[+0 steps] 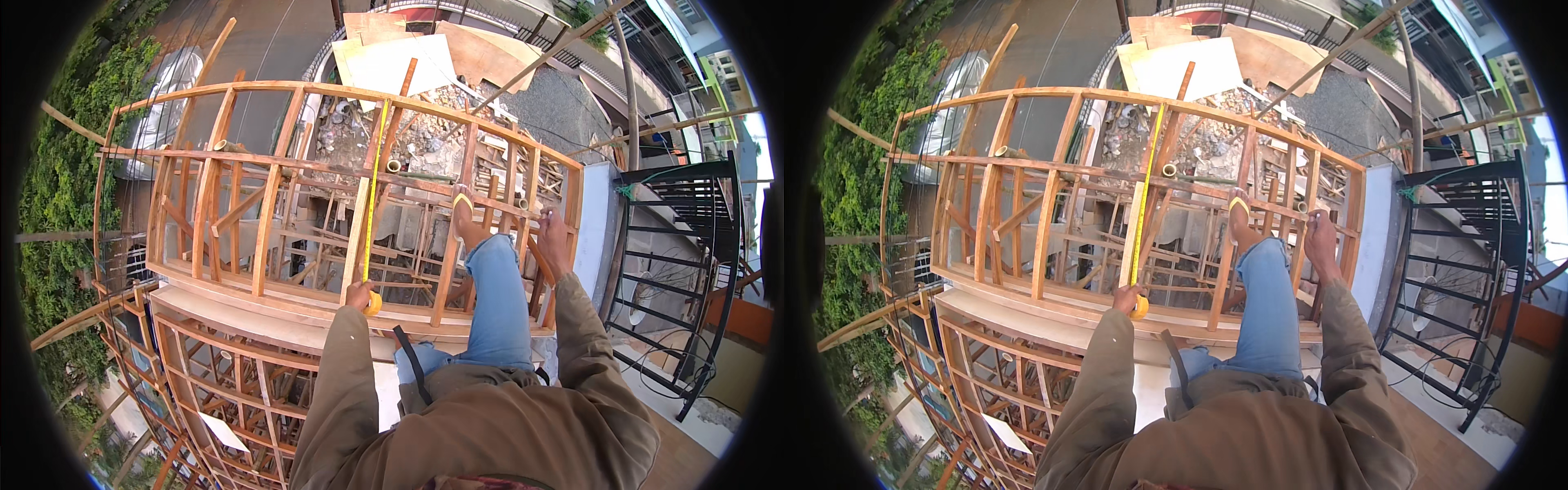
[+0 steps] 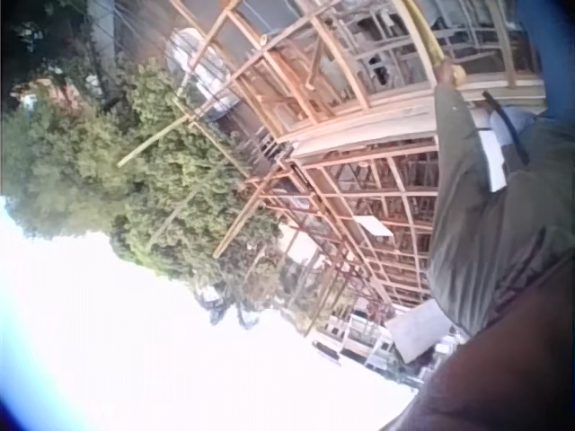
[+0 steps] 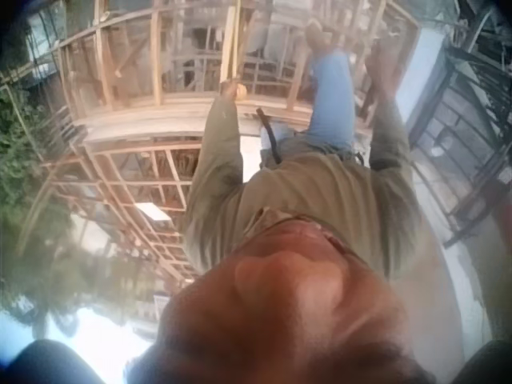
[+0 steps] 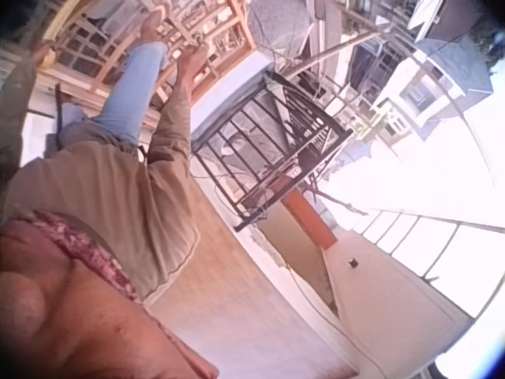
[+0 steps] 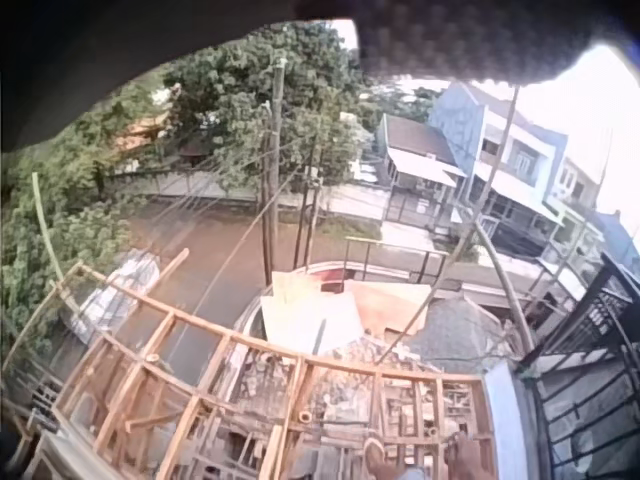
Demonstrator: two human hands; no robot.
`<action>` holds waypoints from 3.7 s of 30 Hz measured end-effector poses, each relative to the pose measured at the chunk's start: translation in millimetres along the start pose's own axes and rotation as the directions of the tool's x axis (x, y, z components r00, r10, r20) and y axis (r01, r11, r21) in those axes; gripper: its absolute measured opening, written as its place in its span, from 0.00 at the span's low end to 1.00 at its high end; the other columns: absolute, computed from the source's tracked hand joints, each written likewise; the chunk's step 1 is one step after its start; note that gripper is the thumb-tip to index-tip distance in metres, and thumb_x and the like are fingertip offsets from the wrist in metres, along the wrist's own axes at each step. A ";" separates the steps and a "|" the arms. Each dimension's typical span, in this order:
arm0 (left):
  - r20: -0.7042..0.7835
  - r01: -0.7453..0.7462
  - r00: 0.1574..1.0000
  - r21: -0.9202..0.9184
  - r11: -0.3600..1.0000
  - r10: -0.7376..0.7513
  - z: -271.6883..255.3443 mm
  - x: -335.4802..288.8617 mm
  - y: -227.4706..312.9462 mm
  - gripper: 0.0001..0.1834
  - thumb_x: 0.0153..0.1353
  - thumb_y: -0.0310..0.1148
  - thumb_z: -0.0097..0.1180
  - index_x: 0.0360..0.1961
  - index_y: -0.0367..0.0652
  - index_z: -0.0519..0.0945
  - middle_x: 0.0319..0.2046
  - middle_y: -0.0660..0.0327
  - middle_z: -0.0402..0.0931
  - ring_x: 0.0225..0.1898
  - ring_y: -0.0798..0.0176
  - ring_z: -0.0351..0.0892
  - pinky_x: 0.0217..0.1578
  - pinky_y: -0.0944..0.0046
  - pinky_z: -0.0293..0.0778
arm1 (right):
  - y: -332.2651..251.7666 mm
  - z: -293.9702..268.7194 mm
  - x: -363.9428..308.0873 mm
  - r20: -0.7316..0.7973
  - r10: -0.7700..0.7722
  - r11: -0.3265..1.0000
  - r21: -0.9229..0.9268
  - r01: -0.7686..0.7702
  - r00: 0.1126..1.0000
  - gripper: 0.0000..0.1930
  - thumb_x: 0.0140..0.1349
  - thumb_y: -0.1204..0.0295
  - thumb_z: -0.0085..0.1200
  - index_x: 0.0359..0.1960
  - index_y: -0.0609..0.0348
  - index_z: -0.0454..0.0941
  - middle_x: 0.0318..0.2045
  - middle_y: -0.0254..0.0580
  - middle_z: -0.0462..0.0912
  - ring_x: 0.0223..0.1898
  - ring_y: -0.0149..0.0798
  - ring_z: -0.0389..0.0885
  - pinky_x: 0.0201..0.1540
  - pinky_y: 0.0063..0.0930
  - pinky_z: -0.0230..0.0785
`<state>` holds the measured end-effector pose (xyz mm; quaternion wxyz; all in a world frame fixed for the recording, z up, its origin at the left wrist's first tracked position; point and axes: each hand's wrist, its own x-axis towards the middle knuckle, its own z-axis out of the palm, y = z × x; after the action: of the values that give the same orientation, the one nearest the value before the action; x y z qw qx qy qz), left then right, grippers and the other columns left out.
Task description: The person measures various sections of a wooden roof frame using a tape measure and marks measurements with a red pencil. The person repeatedly extends the tape measure across beams and joists, then marks the wood at measured points.
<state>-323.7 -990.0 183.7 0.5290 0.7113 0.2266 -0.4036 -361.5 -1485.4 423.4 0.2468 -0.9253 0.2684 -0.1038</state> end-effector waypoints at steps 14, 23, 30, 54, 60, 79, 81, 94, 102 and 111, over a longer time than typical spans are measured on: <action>-0.276 0.022 0.960 0.207 0.978 0.037 38.8 173.3 -44.3 0.21 0.68 0.44 0.52 0.32 0.34 0.83 0.26 0.51 0.83 0.30 0.57 0.84 0.35 0.57 0.76 | 24.2 499.7 322.3 0.407 -0.085 0.991 -0.064 0.121 0.909 0.15 0.62 0.61 0.51 0.39 0.58 0.82 0.34 0.60 0.84 0.40 0.60 0.83 0.45 0.50 0.74; -0.324 0.038 0.944 0.279 0.960 0.056 67.1 244.9 -107.1 0.20 0.71 0.39 0.49 0.30 0.33 0.81 0.20 0.56 0.79 0.25 0.65 0.78 0.30 0.62 0.73 | 46.8 665.2 417.1 0.303 0.074 0.966 0.213 -0.144 0.950 0.13 0.57 0.61 0.61 0.37 0.56 0.86 0.34 0.47 0.86 0.38 0.43 0.85 0.44 0.37 0.75; -0.394 0.031 0.918 0.184 0.982 0.045 87.2 262.8 -108.4 0.21 0.70 0.39 0.49 0.24 0.34 0.78 0.18 0.52 0.77 0.21 0.55 0.78 0.26 0.56 0.72 | 46.7 724.2 457.4 0.355 0.111 0.886 0.387 -0.254 0.928 0.13 0.55 0.63 0.64 0.37 0.58 0.85 0.32 0.39 0.85 0.35 0.35 0.81 0.40 0.31 0.72; -0.478 0.045 0.878 0.116 0.992 0.015 93.1 243.1 -133.6 0.17 0.69 0.38 0.51 0.28 0.36 0.79 0.17 0.54 0.75 0.19 0.61 0.74 0.23 0.59 0.69 | 53.3 760.1 505.7 0.337 0.378 0.854 0.232 -0.466 0.862 0.26 0.55 0.61 0.62 0.45 0.76 0.78 0.45 0.60 0.82 0.46 0.50 0.83 0.45 0.40 0.75; -0.539 0.216 0.842 0.334 0.917 -0.002 46.3 162.9 -216.3 0.14 0.68 0.36 0.51 0.30 0.36 0.79 0.22 0.48 0.74 0.23 0.46 0.75 0.25 0.52 0.70 | 56.1 740.1 502.4 0.437 0.262 0.811 0.384 -0.441 0.861 0.14 0.61 0.66 0.56 0.37 0.68 0.78 0.33 0.47 0.80 0.30 0.38 0.78 0.28 0.33 0.70; -0.297 -0.043 0.942 0.359 0.932 0.158 -7.7 172.1 -246.0 0.17 0.70 0.39 0.49 0.27 0.37 0.74 0.25 0.45 0.75 0.30 0.37 0.75 0.30 0.44 0.67 | -17.6 665.5 54.0 0.793 0.335 0.727 0.126 -0.675 0.509 0.16 0.63 0.59 0.62 0.35 0.60 0.76 0.29 0.33 0.76 0.20 0.24 0.65 0.17 0.21 0.56; -0.266 -0.048 0.952 0.355 0.934 0.150 -15.3 179.9 -246.6 0.18 0.70 0.40 0.49 0.27 0.37 0.74 0.25 0.45 0.75 0.30 0.36 0.74 0.30 0.43 0.67 | -18.6 669.1 6.0 0.795 0.321 0.703 0.165 -0.692 0.515 0.14 0.64 0.60 0.62 0.37 0.58 0.77 0.29 0.31 0.76 0.20 0.24 0.65 0.18 0.20 0.57; -0.308 -0.070 0.942 0.209 0.975 0.134 -53.5 132.6 -288.8 0.19 0.66 0.46 0.56 0.36 0.37 0.80 0.25 0.43 0.79 0.30 0.37 0.79 0.32 0.46 0.71 | -56.4 674.9 -62.0 0.685 0.339 0.689 0.287 -0.666 0.645 0.07 0.62 0.71 0.57 0.36 0.61 0.75 0.27 0.37 0.76 0.21 0.29 0.68 0.22 0.26 0.58; -0.408 0.004 0.911 0.157 0.988 0.061 -83.9 57.9 -388.9 0.14 0.65 0.40 0.58 0.35 0.37 0.80 0.27 0.46 0.80 0.29 0.41 0.80 0.30 0.49 0.73 | -65.5 681.8 -74.3 0.642 0.437 0.729 0.158 -0.666 0.630 0.07 0.63 0.72 0.56 0.36 0.62 0.73 0.28 0.42 0.76 0.19 0.30 0.66 0.16 0.27 0.57; -0.432 -0.087 0.885 0.213 0.973 0.174 -91.5 49.2 -419.8 0.12 0.64 0.36 0.58 0.31 0.38 0.78 0.25 0.47 0.77 0.28 0.41 0.77 0.28 0.48 0.70 | -58.7 693.3 -87.9 0.556 0.446 0.740 0.213 -0.639 0.702 0.13 0.56 0.69 0.60 0.38 0.67 0.77 0.30 0.43 0.80 0.25 0.33 0.73 0.22 0.32 0.60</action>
<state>-579.5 -767.8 -85.0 0.4191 0.8453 0.2547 -0.2118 -183.7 -1116.1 -145.6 0.5028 -0.7286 0.4397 0.1515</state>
